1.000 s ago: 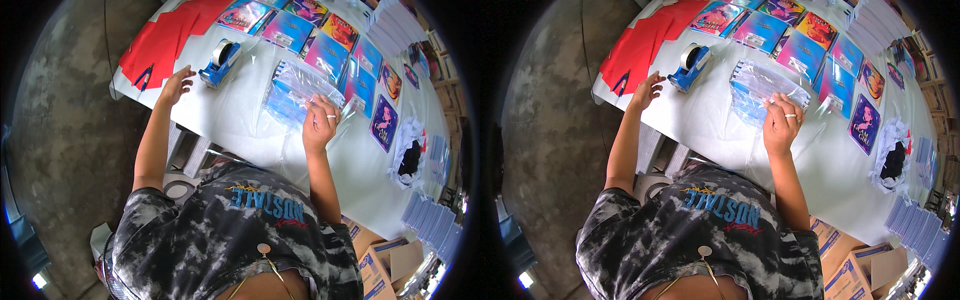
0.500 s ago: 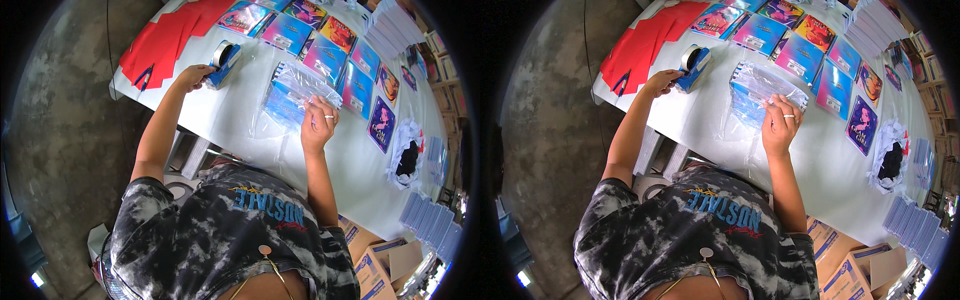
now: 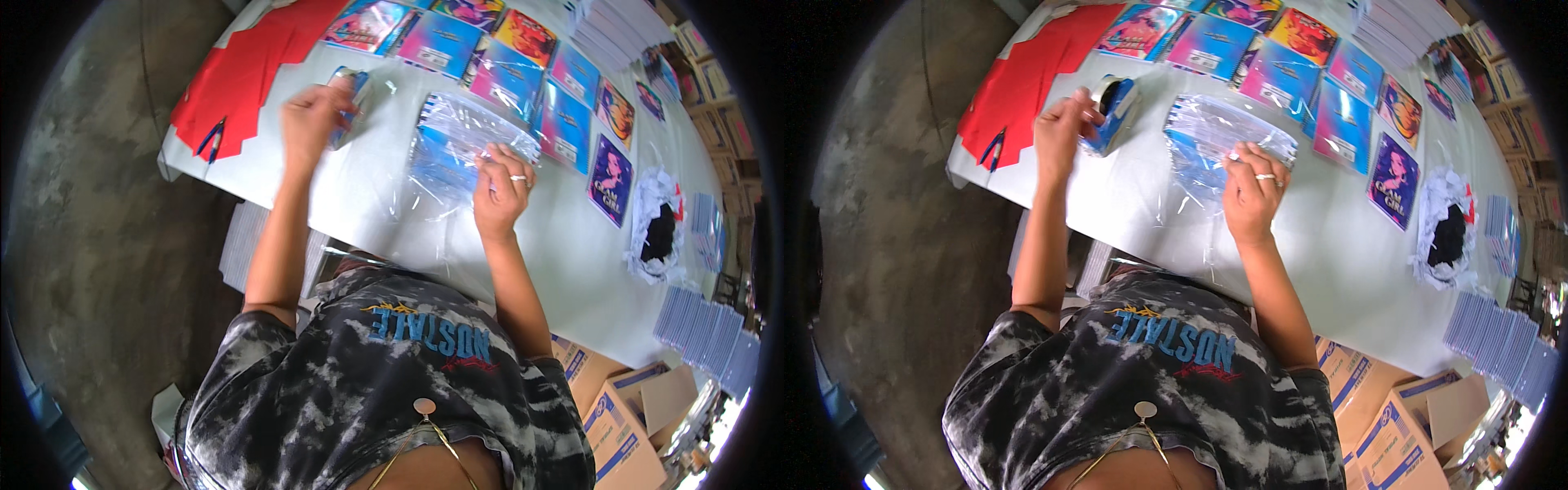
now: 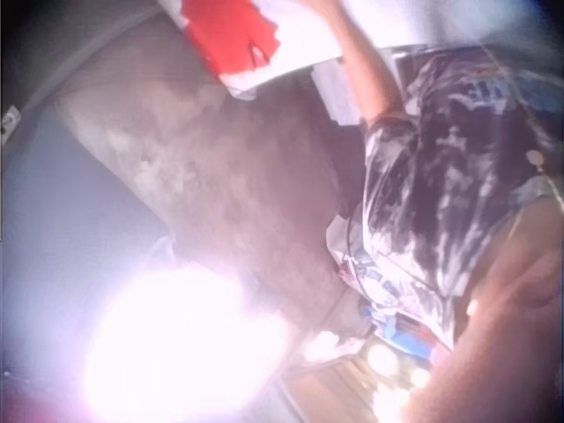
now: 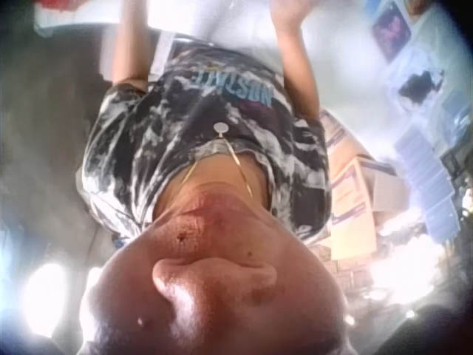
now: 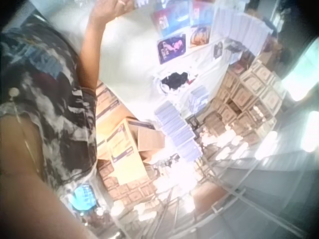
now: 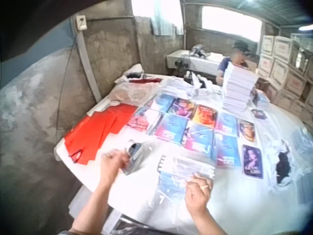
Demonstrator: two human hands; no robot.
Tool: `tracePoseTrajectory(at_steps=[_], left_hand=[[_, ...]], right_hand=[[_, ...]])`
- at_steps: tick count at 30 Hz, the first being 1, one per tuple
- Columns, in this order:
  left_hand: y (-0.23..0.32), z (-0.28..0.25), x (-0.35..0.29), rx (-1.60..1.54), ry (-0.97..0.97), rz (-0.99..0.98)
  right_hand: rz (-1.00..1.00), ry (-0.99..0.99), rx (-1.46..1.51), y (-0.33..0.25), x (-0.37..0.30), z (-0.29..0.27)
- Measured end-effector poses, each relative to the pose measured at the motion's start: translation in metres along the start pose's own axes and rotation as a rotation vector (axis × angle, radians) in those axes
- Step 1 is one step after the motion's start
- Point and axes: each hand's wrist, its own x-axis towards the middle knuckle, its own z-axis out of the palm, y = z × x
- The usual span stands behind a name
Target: The person places spiral-bound notebooks into clear plastic bags and seals them using a tape dispenser. They repeat this process for several notebooks, stacking the sealed packages on the table.
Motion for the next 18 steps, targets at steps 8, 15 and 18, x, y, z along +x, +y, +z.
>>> tracePoseTrajectory(at_steps=[8,15,18], left_hand=[[-0.051,0.094,-0.07,-0.108,-0.352,-0.382],[-0.112,0.102,-0.117,0.233,-0.662,-0.425],[-0.075,0.117,-0.132,-0.098,-1.185,-0.583]], right_hand=[[0.064,-0.16,0.017,-0.009,0.005,-0.012],[0.044,-0.441,-0.274,-0.025,0.071,-0.001],[0.322,-0.794,0.052,-0.012,0.099,0.007]])
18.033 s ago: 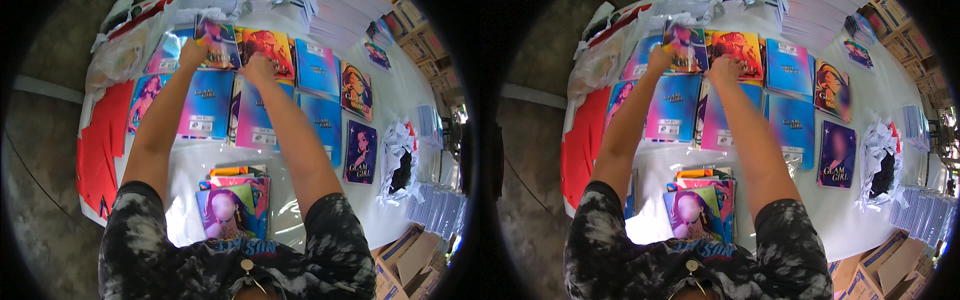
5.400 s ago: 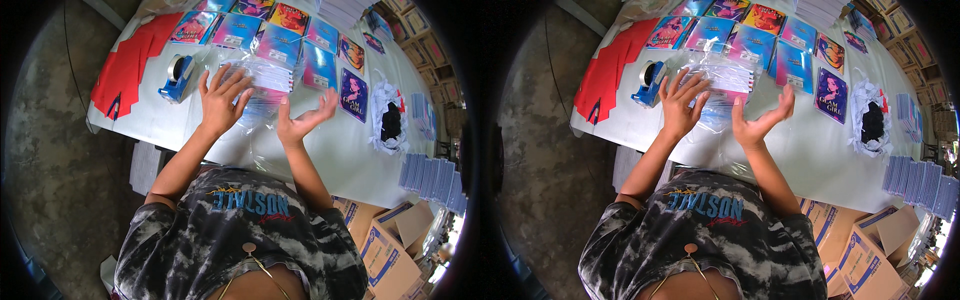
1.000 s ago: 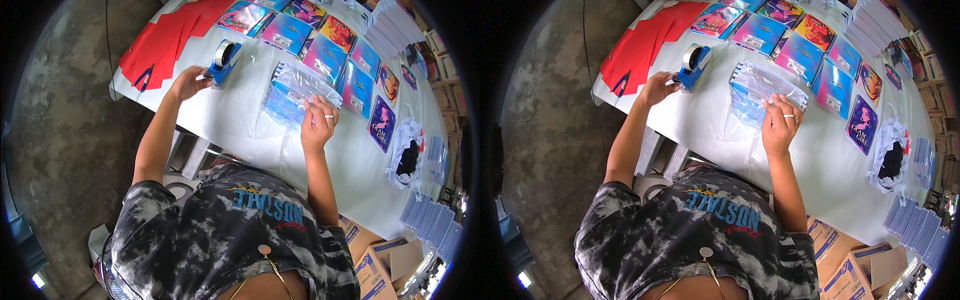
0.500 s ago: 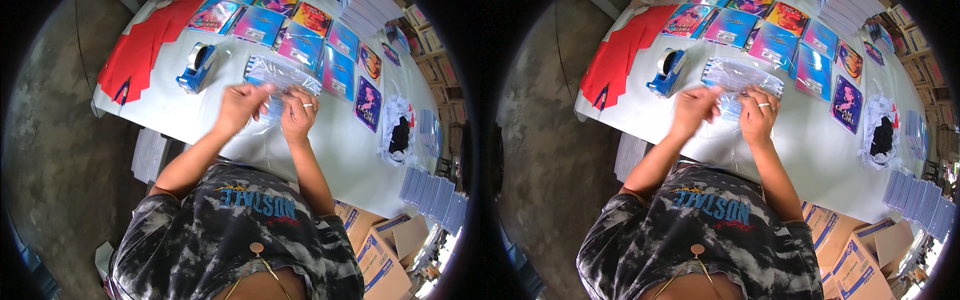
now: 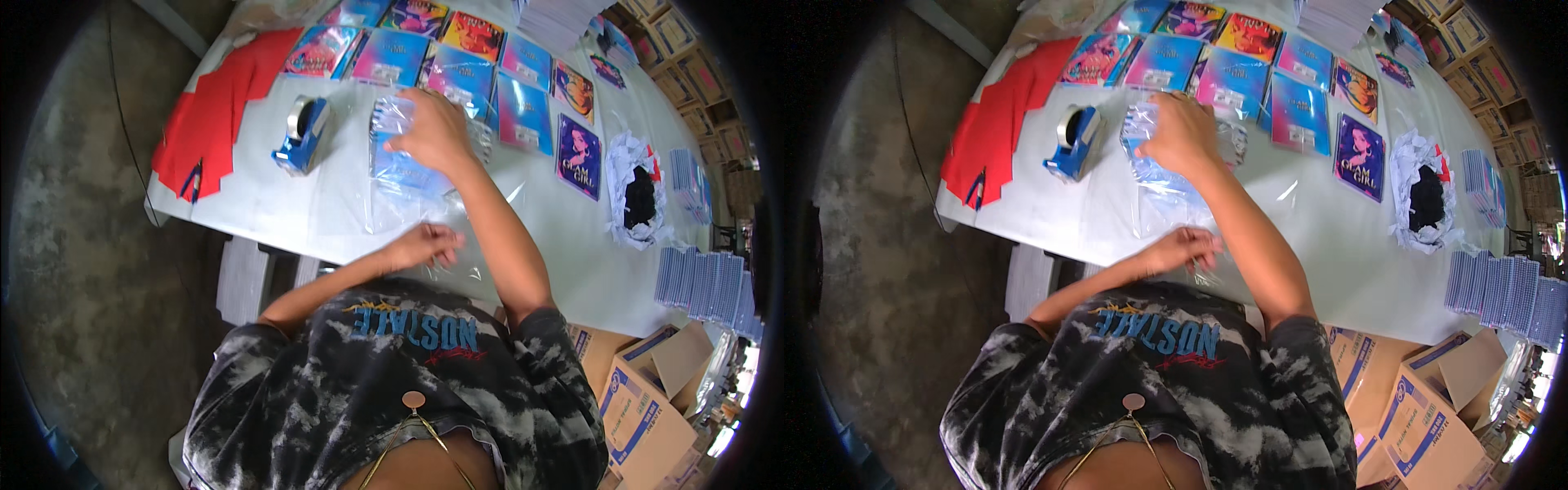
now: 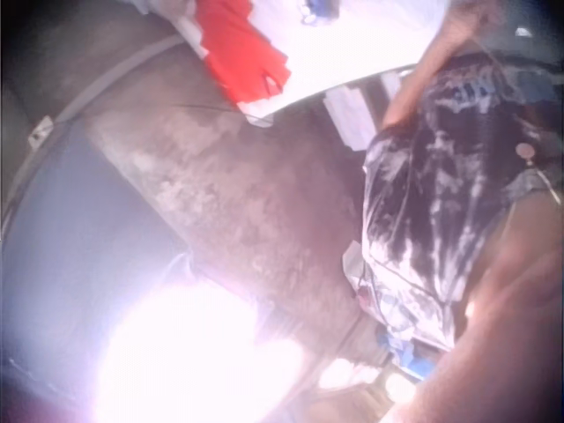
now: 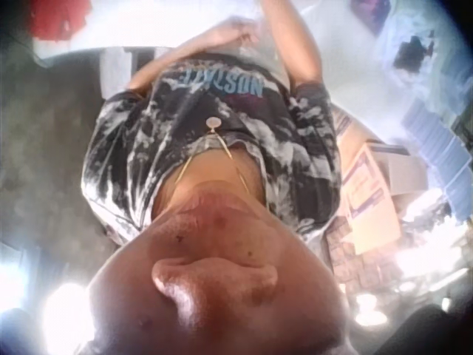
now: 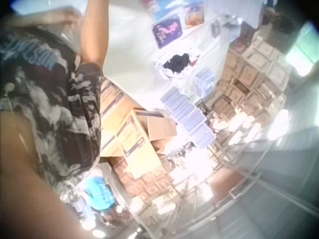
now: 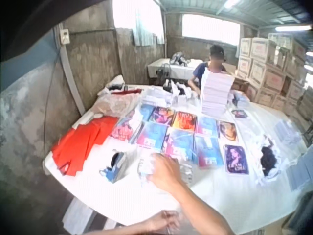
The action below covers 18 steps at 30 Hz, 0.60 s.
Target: The person places spiral-bound notebooks into clear plastic bags and seals them using a tape dispenser. They repeat this process for several notebooks, stacking the sealed packages on the table.
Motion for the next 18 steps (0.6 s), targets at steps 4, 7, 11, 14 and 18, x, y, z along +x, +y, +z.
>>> tracePoseTrajectory(at_steps=[4,7,11,14,18], left_hand=[[-0.028,-0.034,0.001,-0.555,0.306,0.187],[0.03,-0.094,-0.003,-0.551,0.301,0.818],[0.066,-0.092,-0.023,0.078,0.717,0.575],[0.065,-0.116,-0.026,0.469,0.793,0.86],[0.134,-0.098,-0.075,1.144,0.957,0.444]], right_hand=[[0.027,0.25,1.091,0.033,-0.035,-0.026],[0.013,0.309,1.103,0.088,-0.062,-0.002],[0.021,0.288,0.994,0.077,-0.057,0.029],[-0.099,0.289,0.955,0.071,-0.045,0.028],[-0.292,0.564,0.533,0.053,-0.021,0.016]])
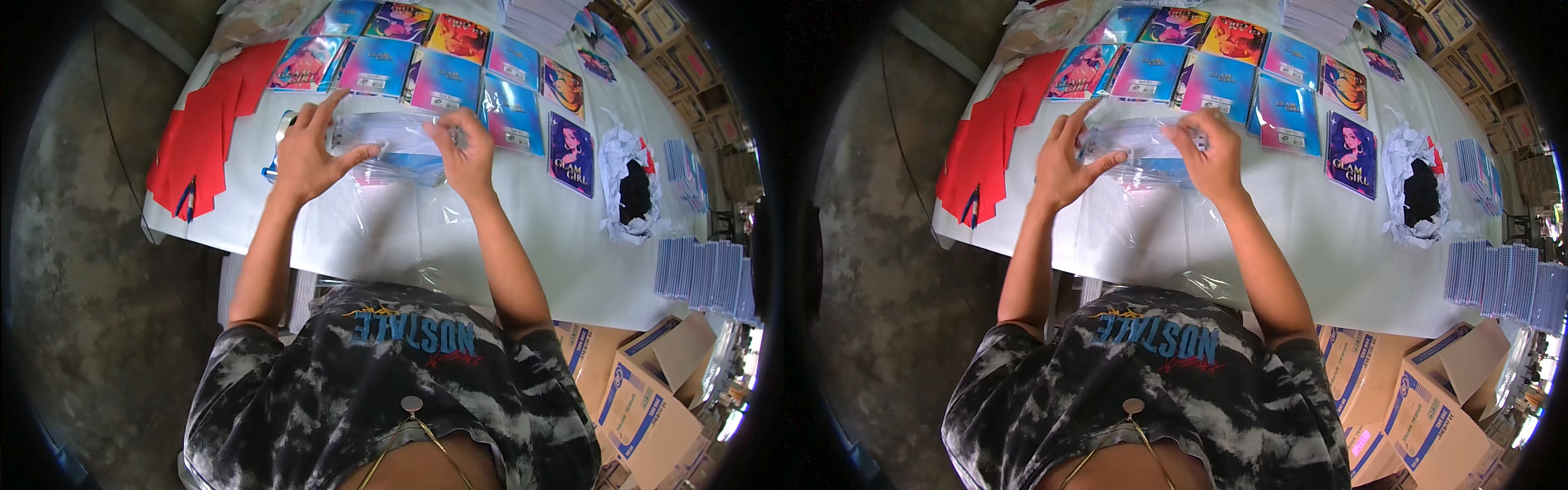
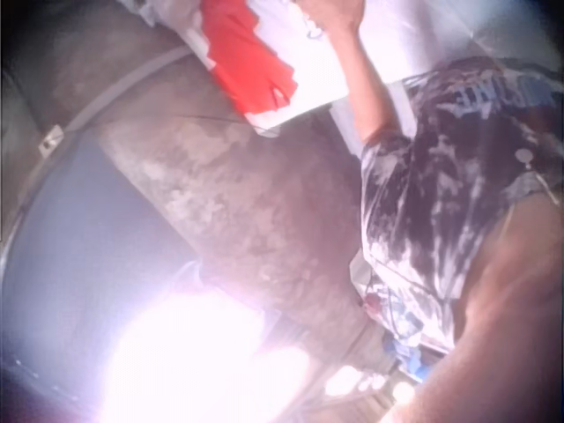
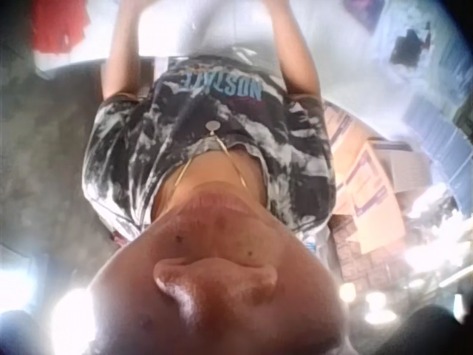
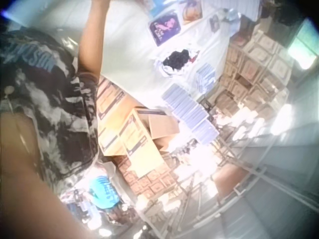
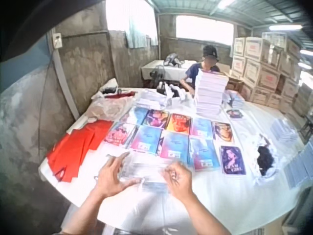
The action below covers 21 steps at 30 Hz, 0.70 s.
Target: The person places spiral-bound notebooks into clear plastic bags and seals them using a tape dispenser. They repeat this process for several notebooks, stacking the sealed packages on the table.
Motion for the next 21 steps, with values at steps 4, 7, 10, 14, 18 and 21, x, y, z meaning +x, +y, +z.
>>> tracePoseTrajectory(at_steps=[4,7,10,14,18,21], left_hand=[[0.02,-0.027,0.007,-0.022,-0.258,-0.184],[0.009,-0.062,0.011,-0.88,-0.004,-0.194],[-0.02,-0.066,0.008,-1.16,0.323,0.017],[-0.083,0.065,-0.024,-0.904,0.004,-0.017],[-0.018,0.077,-0.014,-1.063,0.08,-0.175],[-0.01,0.07,-0.005,-0.99,0.094,-0.159]], right_hand=[[-0.051,0.154,0.132,-0.024,0.037,0.013],[-0.101,0.424,0.273,-0.044,0.062,-0.004],[-0.174,0.319,0.622,-0.01,0.058,-0.058],[-0.002,-0.023,0.276,0.065,-0.03,-0.033],[0.311,-0.007,0.354,0.029,-0.05,0.012],[0.373,0.046,0.483,0.007,-0.036,0.005]])
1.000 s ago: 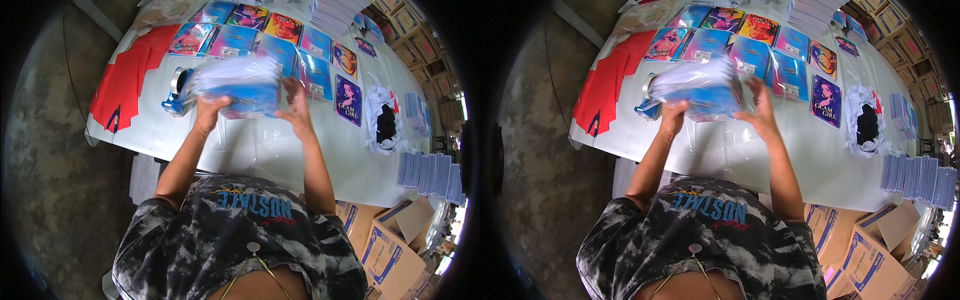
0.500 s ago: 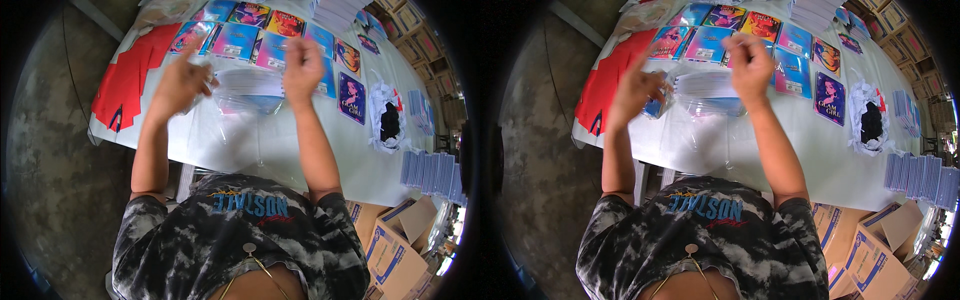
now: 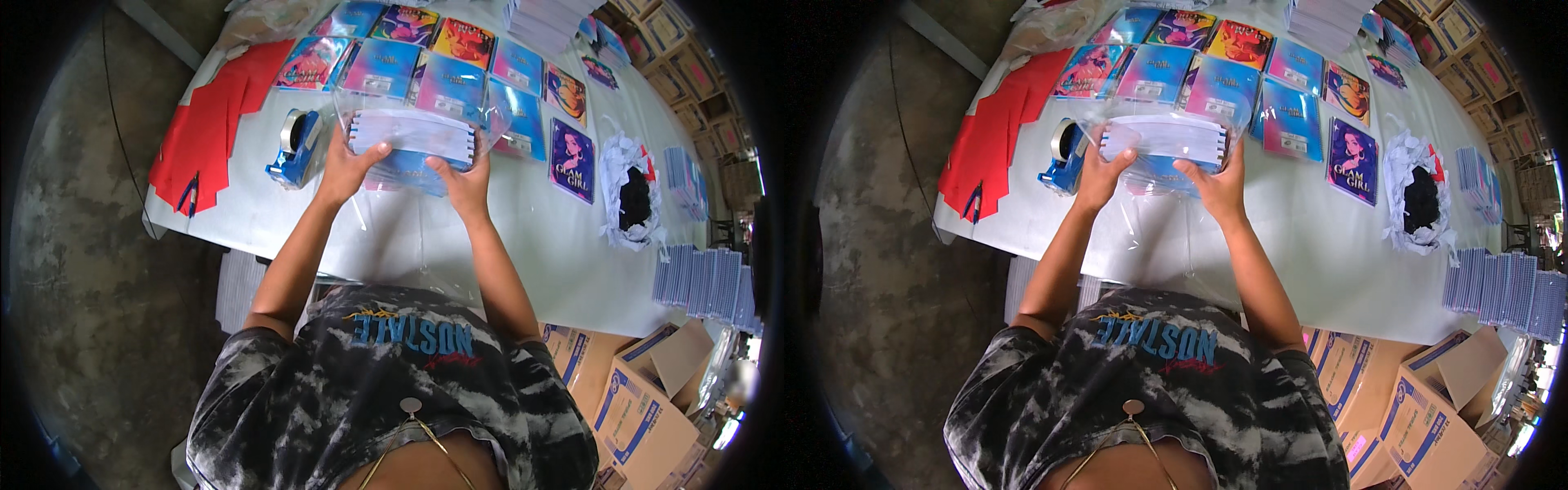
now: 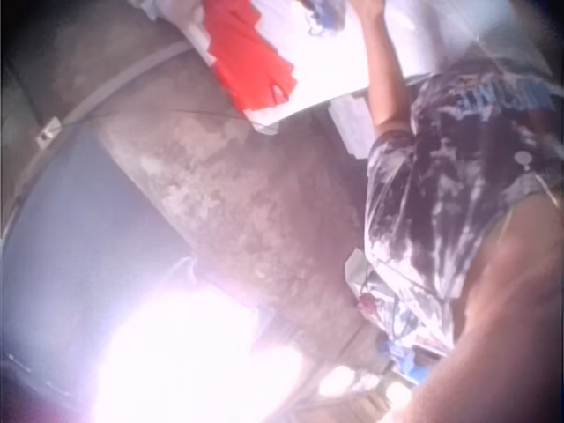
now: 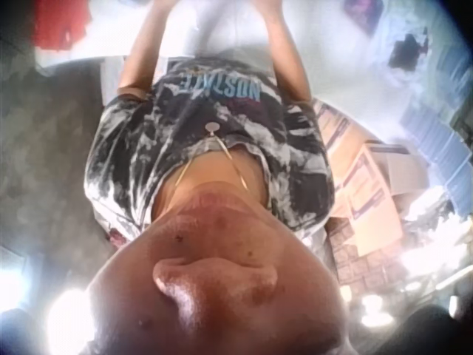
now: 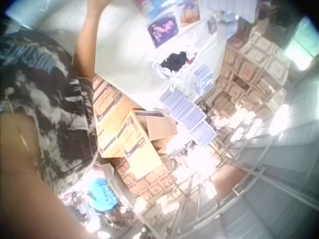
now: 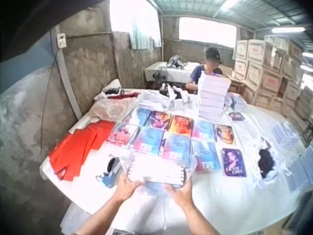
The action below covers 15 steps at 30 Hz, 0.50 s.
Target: The person places spiral-bound notebooks into clear plastic bags and seals them using a tape dispenser. They repeat this process for several notebooks, stacking the sealed packages on the table.
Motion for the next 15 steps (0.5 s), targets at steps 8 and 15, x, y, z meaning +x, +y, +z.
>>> tracePoseTrajectory(at_steps=[8,15], left_hand=[[-0.023,0.0,0.0,0.052,0.061,0.321],[-0.007,0.022,-0.03,0.747,0.269,0.467]], right_hand=[[-0.74,-0.363,-0.987,-0.015,-0.057,0.03],[-0.405,-0.176,-1.177,-0.028,0.021,0.036]])
